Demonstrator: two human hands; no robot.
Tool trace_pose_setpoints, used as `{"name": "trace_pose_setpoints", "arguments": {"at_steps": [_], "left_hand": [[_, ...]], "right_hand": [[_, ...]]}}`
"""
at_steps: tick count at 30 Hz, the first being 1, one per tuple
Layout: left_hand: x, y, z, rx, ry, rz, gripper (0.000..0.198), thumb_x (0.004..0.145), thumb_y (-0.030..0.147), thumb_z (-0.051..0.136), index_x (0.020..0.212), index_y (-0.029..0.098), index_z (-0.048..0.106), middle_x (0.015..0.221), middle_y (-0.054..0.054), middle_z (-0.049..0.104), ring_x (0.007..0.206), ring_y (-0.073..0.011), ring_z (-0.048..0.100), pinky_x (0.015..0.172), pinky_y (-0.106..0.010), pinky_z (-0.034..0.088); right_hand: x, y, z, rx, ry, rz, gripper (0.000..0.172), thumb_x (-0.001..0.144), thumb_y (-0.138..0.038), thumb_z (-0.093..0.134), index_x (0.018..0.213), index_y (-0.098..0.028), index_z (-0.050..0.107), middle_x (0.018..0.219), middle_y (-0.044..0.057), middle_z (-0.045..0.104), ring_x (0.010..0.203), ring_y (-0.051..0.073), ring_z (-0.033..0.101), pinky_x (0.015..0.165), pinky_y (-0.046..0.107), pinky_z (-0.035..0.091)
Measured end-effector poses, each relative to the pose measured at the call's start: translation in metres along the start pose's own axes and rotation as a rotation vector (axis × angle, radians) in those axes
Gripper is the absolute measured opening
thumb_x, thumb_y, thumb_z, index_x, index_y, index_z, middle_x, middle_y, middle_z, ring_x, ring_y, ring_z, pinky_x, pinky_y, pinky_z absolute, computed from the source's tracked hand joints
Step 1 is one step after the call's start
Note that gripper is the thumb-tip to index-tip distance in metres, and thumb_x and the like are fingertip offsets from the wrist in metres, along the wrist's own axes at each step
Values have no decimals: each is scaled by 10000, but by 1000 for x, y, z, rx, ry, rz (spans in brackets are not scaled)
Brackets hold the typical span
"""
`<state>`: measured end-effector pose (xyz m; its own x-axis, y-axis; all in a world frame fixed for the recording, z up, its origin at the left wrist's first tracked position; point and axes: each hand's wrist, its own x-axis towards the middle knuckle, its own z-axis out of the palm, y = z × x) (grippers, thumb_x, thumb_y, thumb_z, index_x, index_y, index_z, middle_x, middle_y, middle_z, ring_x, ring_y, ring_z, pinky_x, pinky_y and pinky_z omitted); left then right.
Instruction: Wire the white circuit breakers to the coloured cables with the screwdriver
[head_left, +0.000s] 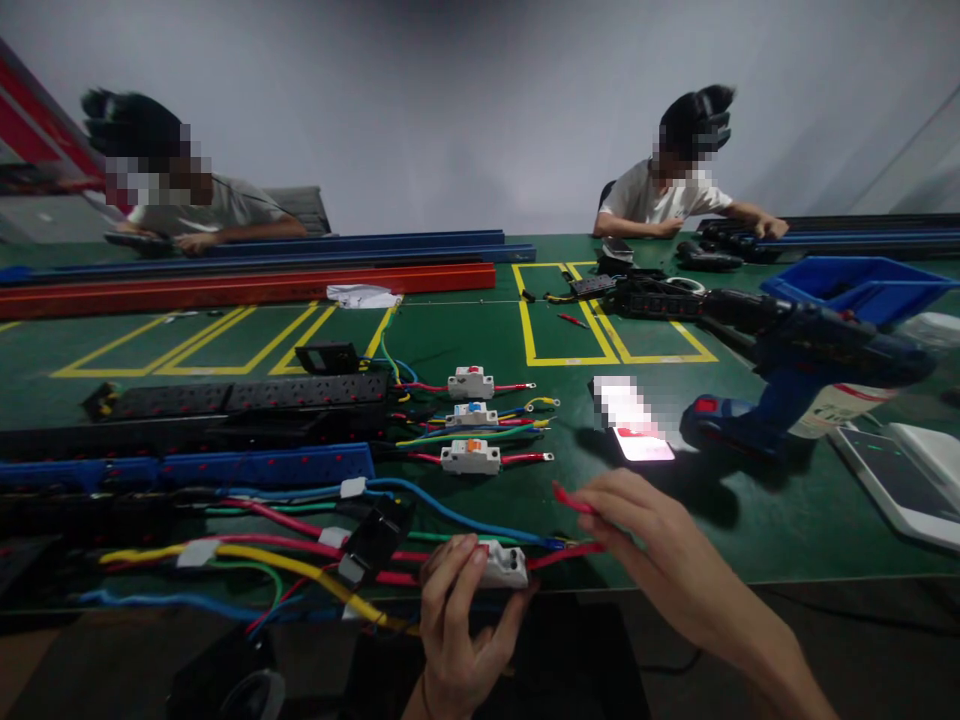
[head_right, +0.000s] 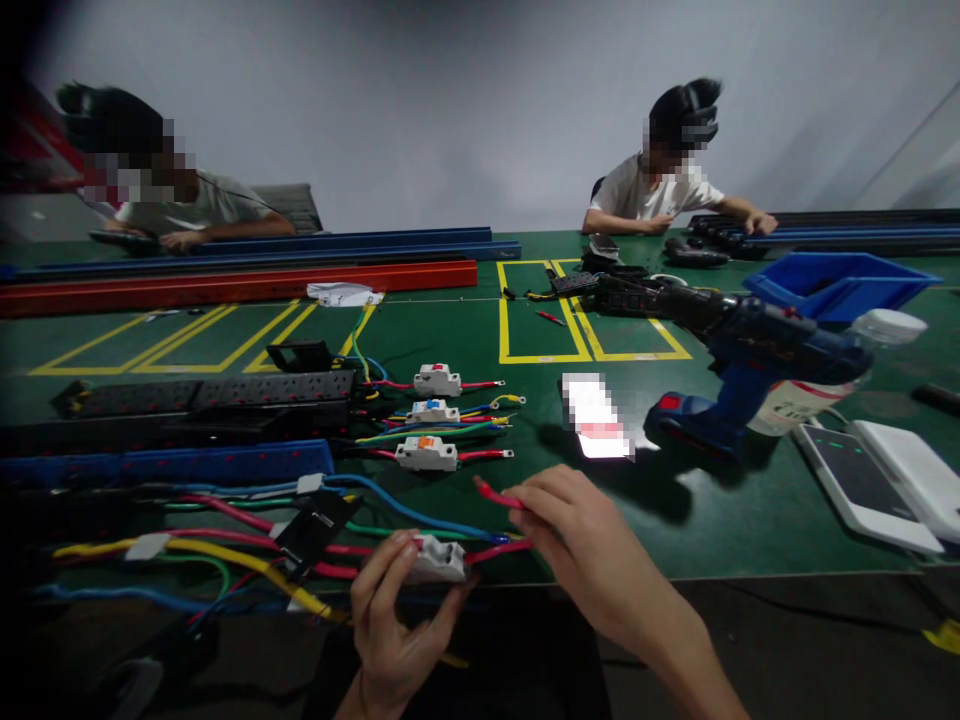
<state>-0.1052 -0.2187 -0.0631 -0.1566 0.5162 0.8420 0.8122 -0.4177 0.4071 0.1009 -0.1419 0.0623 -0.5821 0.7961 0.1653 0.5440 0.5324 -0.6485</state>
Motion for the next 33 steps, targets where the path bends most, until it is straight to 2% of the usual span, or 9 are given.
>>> {"name": "trace_pose_setpoints", "arguments": {"at_steps": [3, 4, 6, 9, 13, 16, 25, 30, 33], "left_hand": [[-1, 0, 0, 7, 8, 8, 668, 720, 154, 843, 1302, 111, 517, 1164, -145, 580, 1079, -272, 626, 884, -424, 584], [-1, 0, 0, 9, 8, 8, 673, 718, 163, 846, 1302, 110, 516, 1166, -145, 577, 1079, -272, 625, 883, -422, 586], [-2, 0, 1, 17, -2, 16, 662, 719, 164, 846, 1293, 111, 520, 1165, -143, 573, 1089, -275, 621, 887, -424, 587], [-1, 0, 1, 18, -8, 13, 629, 729, 156, 837, 1276, 122, 529, 1158, -134, 571, 1099, -277, 617, 894, -429, 585], [0, 0, 2, 6, 5, -7, 633, 742, 178, 830, 1290, 132, 515, 1157, -132, 571, 1075, -264, 628, 878, -412, 589], [-1, 0, 1, 4, -7, -20, 610, 759, 172, 812, 1290, 136, 515, 1166, -134, 572, 1086, -267, 626, 891, -418, 584], [-5, -2, 1, -7, -17, -27, 556, 803, 167, 762, 1298, 145, 511, 1197, -136, 565, 1120, -272, 616, 921, -437, 571], [-6, -2, 0, -25, -27, -31, 556, 803, 142, 757, 1301, 129, 509, 1210, -150, 561, 1134, -284, 608, 928, -456, 567], [-7, -2, 0, -28, -30, -38, 539, 814, 152, 747, 1299, 140, 513, 1215, -148, 565, 1128, -284, 612, 918, -458, 573]], "right_hand": [[-29, 3, 3, -56, 263, -55, 294, 1006, -215, 438, 1261, -265, 575, 942, 18, 620, 840, 94, 598, 717, 171, 484], [-40, 2, 6, -89, 316, -54, 301, 1003, -231, 445, 1272, -273, 571, 909, 15, 622, 805, 95, 606, 689, 164, 491], [-58, -2, 16, -143, 355, -6, 297, 991, -309, 477, 1266, -282, 585, 952, 30, 654, 857, 125, 640, 711, 179, 521], [-72, -10, 35, -95, 292, 119, 303, 966, -433, 495, 1193, -269, 613, 1086, 60, 677, 989, 190, 654, 785, 236, 549], [-65, -11, 55, 94, 141, 269, 226, 983, -414, 452, 953, -243, 596, 861, 29, 662, 758, 157, 637, 683, 241, 520], [-58, -5, 60, 187, 60, 306, 250, 995, -394, 429, 884, -220, 571, 815, 22, 626, 714, 144, 596, 656, 242, 482], [-51, 3, 55, 275, 28, 300, 223, 988, -376, 467, 919, -211, 600, 920, 26, 627, 829, 144, 584, 747, 249, 447], [-45, 7, 54, 254, 45, 274, 231, 967, -379, 505, 883, -197, 619, 876, 31, 623, 816, 154, 573, 733, 262, 434], [-43, 14, 57, 331, 60, 319, 234, 937, -403, 549, 899, -188, 634, 875, 40, 632, 816, 164, 580, 719, 267, 445]]}}
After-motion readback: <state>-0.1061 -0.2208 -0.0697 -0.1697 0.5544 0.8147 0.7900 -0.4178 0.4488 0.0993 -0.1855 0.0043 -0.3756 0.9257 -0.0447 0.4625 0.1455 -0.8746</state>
